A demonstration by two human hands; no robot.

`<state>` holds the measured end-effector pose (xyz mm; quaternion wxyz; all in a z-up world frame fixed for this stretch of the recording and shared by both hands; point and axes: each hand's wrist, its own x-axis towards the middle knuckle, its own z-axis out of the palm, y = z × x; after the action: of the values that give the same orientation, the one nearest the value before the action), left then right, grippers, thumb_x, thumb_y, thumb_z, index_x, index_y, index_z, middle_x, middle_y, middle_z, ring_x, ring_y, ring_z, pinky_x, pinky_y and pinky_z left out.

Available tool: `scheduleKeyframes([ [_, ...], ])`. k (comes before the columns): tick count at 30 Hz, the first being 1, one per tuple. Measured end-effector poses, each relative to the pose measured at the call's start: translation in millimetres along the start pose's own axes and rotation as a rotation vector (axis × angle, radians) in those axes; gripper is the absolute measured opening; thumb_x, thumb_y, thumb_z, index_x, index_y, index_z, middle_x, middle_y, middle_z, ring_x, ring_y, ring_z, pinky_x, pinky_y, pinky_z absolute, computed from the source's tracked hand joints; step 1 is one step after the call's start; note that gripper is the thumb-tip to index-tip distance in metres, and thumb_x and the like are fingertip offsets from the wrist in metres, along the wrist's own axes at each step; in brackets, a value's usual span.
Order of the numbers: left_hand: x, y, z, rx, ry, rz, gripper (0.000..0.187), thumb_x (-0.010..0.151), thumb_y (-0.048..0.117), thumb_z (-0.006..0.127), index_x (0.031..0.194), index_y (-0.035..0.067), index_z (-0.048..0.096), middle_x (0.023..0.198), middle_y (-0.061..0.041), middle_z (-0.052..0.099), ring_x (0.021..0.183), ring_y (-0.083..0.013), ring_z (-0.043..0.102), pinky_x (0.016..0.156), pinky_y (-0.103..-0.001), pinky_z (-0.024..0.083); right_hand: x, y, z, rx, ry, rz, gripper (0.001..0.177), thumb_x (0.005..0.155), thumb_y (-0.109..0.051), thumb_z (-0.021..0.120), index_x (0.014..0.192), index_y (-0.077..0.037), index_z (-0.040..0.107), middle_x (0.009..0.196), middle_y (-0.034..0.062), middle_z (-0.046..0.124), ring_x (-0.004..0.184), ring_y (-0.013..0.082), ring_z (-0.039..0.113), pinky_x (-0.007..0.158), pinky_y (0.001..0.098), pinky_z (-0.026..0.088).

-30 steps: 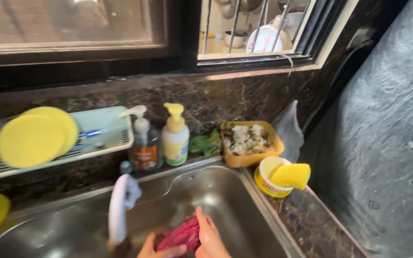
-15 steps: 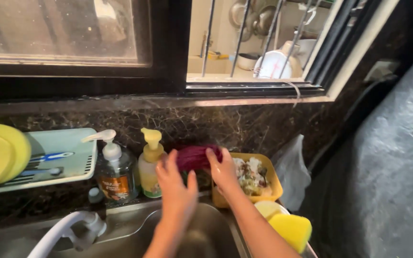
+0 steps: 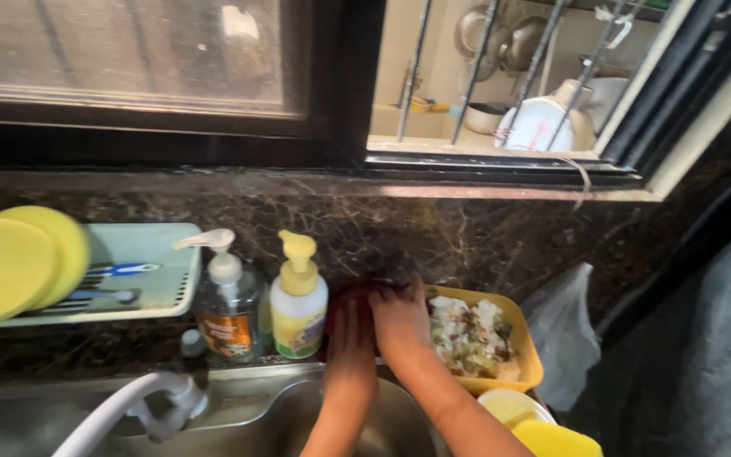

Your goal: Washing a cleaning cloth in a kitchen sink and using it to wipe down a dining table.

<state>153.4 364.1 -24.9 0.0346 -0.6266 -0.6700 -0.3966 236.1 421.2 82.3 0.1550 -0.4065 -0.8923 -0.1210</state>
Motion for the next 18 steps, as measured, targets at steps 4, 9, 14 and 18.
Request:
scheduleKeyframes([
  [4,-8.4,18.0,-46.2,-0.039,0.002,0.038,0.084,0.070,0.000,0.071,0.146,-0.004,0.037,0.159,-0.029,0.028,0.145,-0.0490,0.027,0.114,-0.054,0.030,-4.1,2.3,13.3,-0.188,-0.111,-0.005,0.029,0.092,-0.015,0.054,0.118,-0.012,0.068,0.116,0.0123,0.069,0.119,0.0334,0.059,0.122,0.0660,0.011],
  [9,-15.9,12.2,-140.0,-0.917,0.379,-0.346,0.044,0.092,0.009,0.065,0.135,0.006,0.059,0.132,-0.013,0.067,0.121,-0.0231,0.065,0.102,-0.035,0.051,1.8,-13.4,-34.9,-0.117,-0.054,0.065,0.025,0.093,-0.022,0.059,0.114,-0.022,0.071,0.113,0.0153,0.069,0.123,0.0375,0.056,0.119,0.0601,0.020],
  [14,18.8,27.4,-265.0,-1.213,0.832,-0.418,0.037,0.101,0.014,0.053,0.138,0.010,0.050,0.133,-0.001,0.064,0.115,-0.0060,0.062,0.096,-0.027,0.052,15.1,-94.1,-147.7,0.707,0.556,-0.229,0.033,0.091,-0.011,0.067,0.124,-0.011,0.069,0.120,0.0106,0.065,0.114,0.0317,0.061,0.099,0.0432,0.050],
  [18,21.9,-1.6,-248.6,-1.579,0.916,-0.595,0.032,0.100,0.017,0.052,0.131,0.009,0.053,0.116,-0.001,0.066,0.094,-0.0077,0.063,0.086,-0.027,0.056,45.9,-154.2,-141.3,0.707,0.506,-0.383,0.039,0.090,-0.008,0.067,0.129,-0.008,0.067,0.129,0.0130,0.064,0.113,0.0333,0.059,0.096,0.0429,0.051],
])
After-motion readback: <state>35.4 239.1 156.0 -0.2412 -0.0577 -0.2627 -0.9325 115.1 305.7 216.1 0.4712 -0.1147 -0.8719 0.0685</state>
